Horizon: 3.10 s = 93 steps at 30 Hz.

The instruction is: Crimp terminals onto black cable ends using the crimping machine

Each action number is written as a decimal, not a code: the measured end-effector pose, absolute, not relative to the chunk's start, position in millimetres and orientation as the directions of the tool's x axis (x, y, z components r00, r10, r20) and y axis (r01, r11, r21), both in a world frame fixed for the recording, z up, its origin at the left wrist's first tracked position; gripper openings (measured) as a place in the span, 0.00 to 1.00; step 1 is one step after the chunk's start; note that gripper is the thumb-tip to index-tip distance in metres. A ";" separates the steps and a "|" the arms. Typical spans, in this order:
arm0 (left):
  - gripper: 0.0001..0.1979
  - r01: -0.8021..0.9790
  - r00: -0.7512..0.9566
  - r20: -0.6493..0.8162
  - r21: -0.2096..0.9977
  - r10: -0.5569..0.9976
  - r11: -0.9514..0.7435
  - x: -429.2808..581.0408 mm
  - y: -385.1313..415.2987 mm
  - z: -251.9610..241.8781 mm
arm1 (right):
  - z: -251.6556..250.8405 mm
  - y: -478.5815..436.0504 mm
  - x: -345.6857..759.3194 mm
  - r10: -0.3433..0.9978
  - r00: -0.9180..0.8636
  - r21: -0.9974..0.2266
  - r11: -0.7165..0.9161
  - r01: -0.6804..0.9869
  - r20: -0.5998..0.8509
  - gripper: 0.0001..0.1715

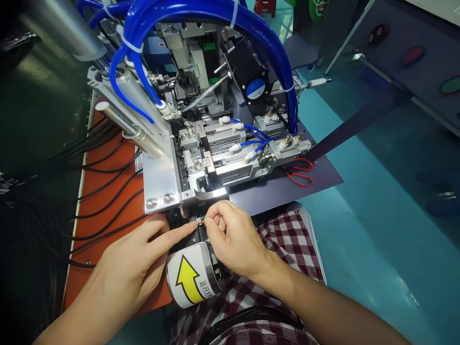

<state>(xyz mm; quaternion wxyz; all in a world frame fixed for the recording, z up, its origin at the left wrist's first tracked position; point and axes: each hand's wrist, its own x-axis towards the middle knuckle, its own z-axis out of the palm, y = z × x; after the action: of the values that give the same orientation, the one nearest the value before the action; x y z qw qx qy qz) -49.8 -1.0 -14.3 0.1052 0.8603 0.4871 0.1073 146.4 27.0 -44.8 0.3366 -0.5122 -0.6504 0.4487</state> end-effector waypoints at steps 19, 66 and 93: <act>0.30 0.847 0.457 0.064 0.274 0.887 -0.456 -51.5 -5.7 -27.2 | -40.3 23.9 148.2 0.987 -0.161 -0.936 0.073 0.345 0.018 0.02; 0.28 0.845 0.480 -0.001 0.267 0.877 -0.462 -49.8 -3.1 -15.2 | -28.4 42.9 147.9 0.774 -0.320 -0.837 -0.486 0.253 -0.546 0.09; 0.26 0.840 0.476 0.031 0.279 0.879 -0.465 -45.1 -0.6 -10.2 | -42.7 26.4 145.6 0.976 -0.217 -0.910 0.084 0.407 -0.007 0.06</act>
<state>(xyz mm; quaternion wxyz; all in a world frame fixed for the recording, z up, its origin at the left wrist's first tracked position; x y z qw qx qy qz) -45.1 -0.6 -10.2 0.1132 0.8515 0.5048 0.0856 145.6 26.4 -42.7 0.3358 -0.5278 -0.6550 0.4237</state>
